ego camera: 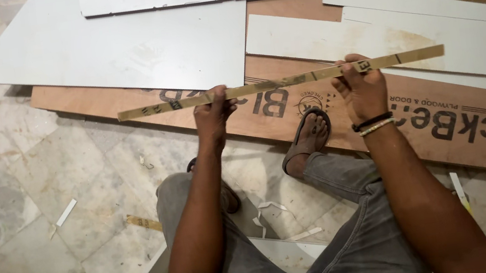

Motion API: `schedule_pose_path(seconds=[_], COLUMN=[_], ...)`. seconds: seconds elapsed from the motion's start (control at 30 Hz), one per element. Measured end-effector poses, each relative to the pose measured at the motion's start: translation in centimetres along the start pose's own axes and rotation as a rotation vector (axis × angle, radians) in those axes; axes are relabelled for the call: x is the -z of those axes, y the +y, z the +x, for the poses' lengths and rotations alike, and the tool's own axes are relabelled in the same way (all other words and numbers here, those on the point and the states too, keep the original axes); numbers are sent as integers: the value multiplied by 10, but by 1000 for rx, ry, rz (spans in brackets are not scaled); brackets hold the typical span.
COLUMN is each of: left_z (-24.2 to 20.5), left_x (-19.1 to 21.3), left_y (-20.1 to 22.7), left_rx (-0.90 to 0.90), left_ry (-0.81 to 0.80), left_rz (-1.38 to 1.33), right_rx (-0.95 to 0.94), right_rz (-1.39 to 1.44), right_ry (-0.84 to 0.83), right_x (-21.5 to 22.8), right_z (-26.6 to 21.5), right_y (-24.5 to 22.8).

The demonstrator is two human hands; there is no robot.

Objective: The person sits on the floor and applies a thin strip of edge banding to the edge of a wooden board. They use a measuring tape to check dimensions and then carefully align and press the banding onto the wood edge.

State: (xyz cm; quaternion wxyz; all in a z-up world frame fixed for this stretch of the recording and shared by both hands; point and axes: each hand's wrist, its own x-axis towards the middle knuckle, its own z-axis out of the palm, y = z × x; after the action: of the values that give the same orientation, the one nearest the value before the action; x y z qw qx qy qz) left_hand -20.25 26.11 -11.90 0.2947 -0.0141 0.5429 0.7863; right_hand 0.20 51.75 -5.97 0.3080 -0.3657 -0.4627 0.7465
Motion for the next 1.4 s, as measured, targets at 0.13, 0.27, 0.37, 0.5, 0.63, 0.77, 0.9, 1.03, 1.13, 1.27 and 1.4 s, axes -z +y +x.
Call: schedule_pose_path(seconds=[0.13,0.27,0.37,0.5,0.63,0.77,0.9,1.03,1.13,1.27,1.4], left_z=[5,6,3,-8,-11,-11,-17,-29,-38,-40,-39], left_x=[-19,-31,-38,-35,-17,6,7,-2,0,3,11], left_y=[-15,-30,-45,-58,-49,-31,-19,2,24,49,54], left_rx=[28,15,-8,-24,19,52,104,-105,-281,-415,-457], left_ry=[2,48,55,11,55,-9,-199,-290,-174,-11,56], left_rz=[12,36,111,92,171,180,169,358,527,410,308], right_rx=[-148,-256,-99,65,20,371,864,461,259,329,362], right_rz=[-252,-973,-1111,-961,-1018,-1250,-1405,-1353,-1466,-1561,-1428], right_ry=[6,-289,-459,-521,-578,-630,-663,-657,-617,-618,-593], right_x=[24,33,25,17,0,-24,-63,-100,-117,-127,-135], right_z=[10,7,-8,-35,-43,-44,-48,-65,-61,-45,-43], right_y=[1,-6,-14,-38,-47,-39,-9,20,33,31,28])
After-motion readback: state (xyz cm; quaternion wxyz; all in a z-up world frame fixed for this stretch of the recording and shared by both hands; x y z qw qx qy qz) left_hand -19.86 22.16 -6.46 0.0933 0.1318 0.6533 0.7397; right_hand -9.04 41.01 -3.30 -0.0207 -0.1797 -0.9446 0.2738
